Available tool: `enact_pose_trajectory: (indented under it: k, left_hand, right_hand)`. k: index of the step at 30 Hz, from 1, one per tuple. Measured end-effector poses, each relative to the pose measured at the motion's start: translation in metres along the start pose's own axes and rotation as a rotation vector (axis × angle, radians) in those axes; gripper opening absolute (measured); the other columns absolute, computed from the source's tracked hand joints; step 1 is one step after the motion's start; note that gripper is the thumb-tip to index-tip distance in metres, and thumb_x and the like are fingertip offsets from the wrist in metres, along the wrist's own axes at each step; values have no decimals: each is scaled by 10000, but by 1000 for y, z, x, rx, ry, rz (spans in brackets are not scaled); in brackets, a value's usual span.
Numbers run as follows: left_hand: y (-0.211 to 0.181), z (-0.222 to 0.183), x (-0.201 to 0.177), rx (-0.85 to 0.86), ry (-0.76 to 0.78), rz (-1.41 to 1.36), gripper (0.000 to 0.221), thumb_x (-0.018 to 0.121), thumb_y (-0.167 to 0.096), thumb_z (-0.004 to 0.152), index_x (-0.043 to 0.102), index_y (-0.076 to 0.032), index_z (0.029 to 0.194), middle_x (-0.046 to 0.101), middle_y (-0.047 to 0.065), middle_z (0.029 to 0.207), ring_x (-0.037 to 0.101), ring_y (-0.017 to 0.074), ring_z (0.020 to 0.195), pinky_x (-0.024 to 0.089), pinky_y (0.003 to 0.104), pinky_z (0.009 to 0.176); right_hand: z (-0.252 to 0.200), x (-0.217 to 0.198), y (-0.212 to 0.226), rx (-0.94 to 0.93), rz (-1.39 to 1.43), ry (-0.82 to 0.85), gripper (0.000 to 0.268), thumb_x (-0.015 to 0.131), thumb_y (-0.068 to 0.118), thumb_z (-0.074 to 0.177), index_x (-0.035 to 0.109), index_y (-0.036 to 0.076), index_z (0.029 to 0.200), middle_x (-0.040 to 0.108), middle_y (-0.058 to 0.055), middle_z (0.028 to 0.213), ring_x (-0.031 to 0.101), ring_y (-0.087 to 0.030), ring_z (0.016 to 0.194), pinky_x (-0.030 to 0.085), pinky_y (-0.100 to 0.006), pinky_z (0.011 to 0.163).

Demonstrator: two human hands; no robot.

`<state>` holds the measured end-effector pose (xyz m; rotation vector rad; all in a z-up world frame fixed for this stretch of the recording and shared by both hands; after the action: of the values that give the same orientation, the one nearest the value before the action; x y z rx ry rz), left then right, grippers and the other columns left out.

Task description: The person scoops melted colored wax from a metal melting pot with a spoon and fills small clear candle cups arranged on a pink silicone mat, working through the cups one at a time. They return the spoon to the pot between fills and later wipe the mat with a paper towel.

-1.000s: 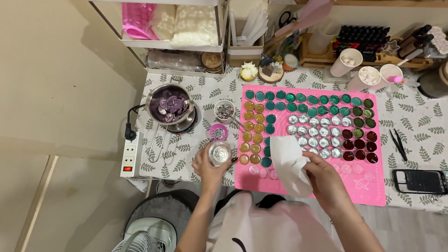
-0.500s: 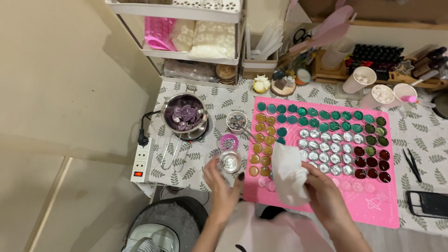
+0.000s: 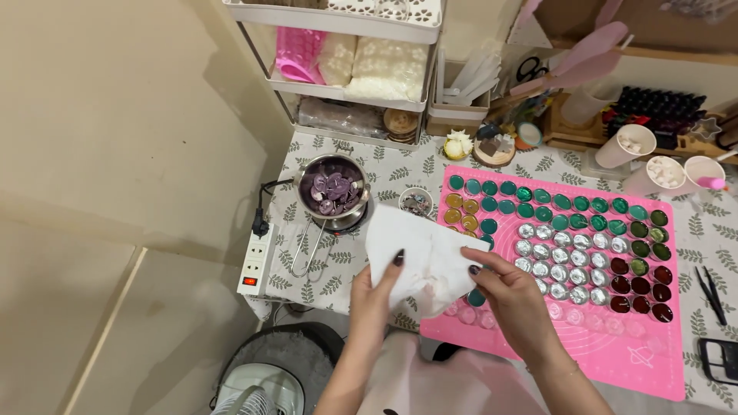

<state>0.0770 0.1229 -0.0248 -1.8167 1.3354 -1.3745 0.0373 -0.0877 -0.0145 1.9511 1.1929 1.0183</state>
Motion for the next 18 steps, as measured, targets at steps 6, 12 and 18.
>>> enact_pose_trajectory:
  k: [6, 12, 18]
  left_hand:
    - [-6, 6, -23, 2, -4, -69, 342, 658, -220, 956, 729, 27, 1182, 780, 78, 1047, 717, 100, 898, 557, 270, 814]
    - [-7, 7, -5, -72, 36, -123, 306, 649, -161, 952, 708, 22, 1190, 774, 98, 1048, 720, 130, 886, 560, 296, 780]
    - [6, 12, -1, -110, 5, -171, 303, 646, -168, 947, 717, 18, 1176, 779, 95, 1035, 727, 117, 872, 569, 284, 777]
  right_hand:
    - [5, -10, 6, -36, -81, -74, 398, 600, 36, 930, 713, 8, 1310, 616, -5, 894, 501, -75, 786, 429, -241, 724]
    - [5, -5, 9, -97, 68, 56, 614, 586, 30, 957, 496, 165, 1549, 629, -40, 1154, 542, -96, 947, 453, -286, 838]
    - [6, -2, 4, 37, 185, 69, 441, 560, 114, 934, 597, -21, 1352, 722, -102, 1215, 671, -167, 1066, 518, -343, 946]
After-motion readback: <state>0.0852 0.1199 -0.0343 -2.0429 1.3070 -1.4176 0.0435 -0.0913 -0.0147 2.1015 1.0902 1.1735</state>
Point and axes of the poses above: each hand's wrist, its own z-axis towards the middle knuckle, its own x-axis out of the palm, y = z × x, the point moved 9 cm from there along z, towards the middle knuckle
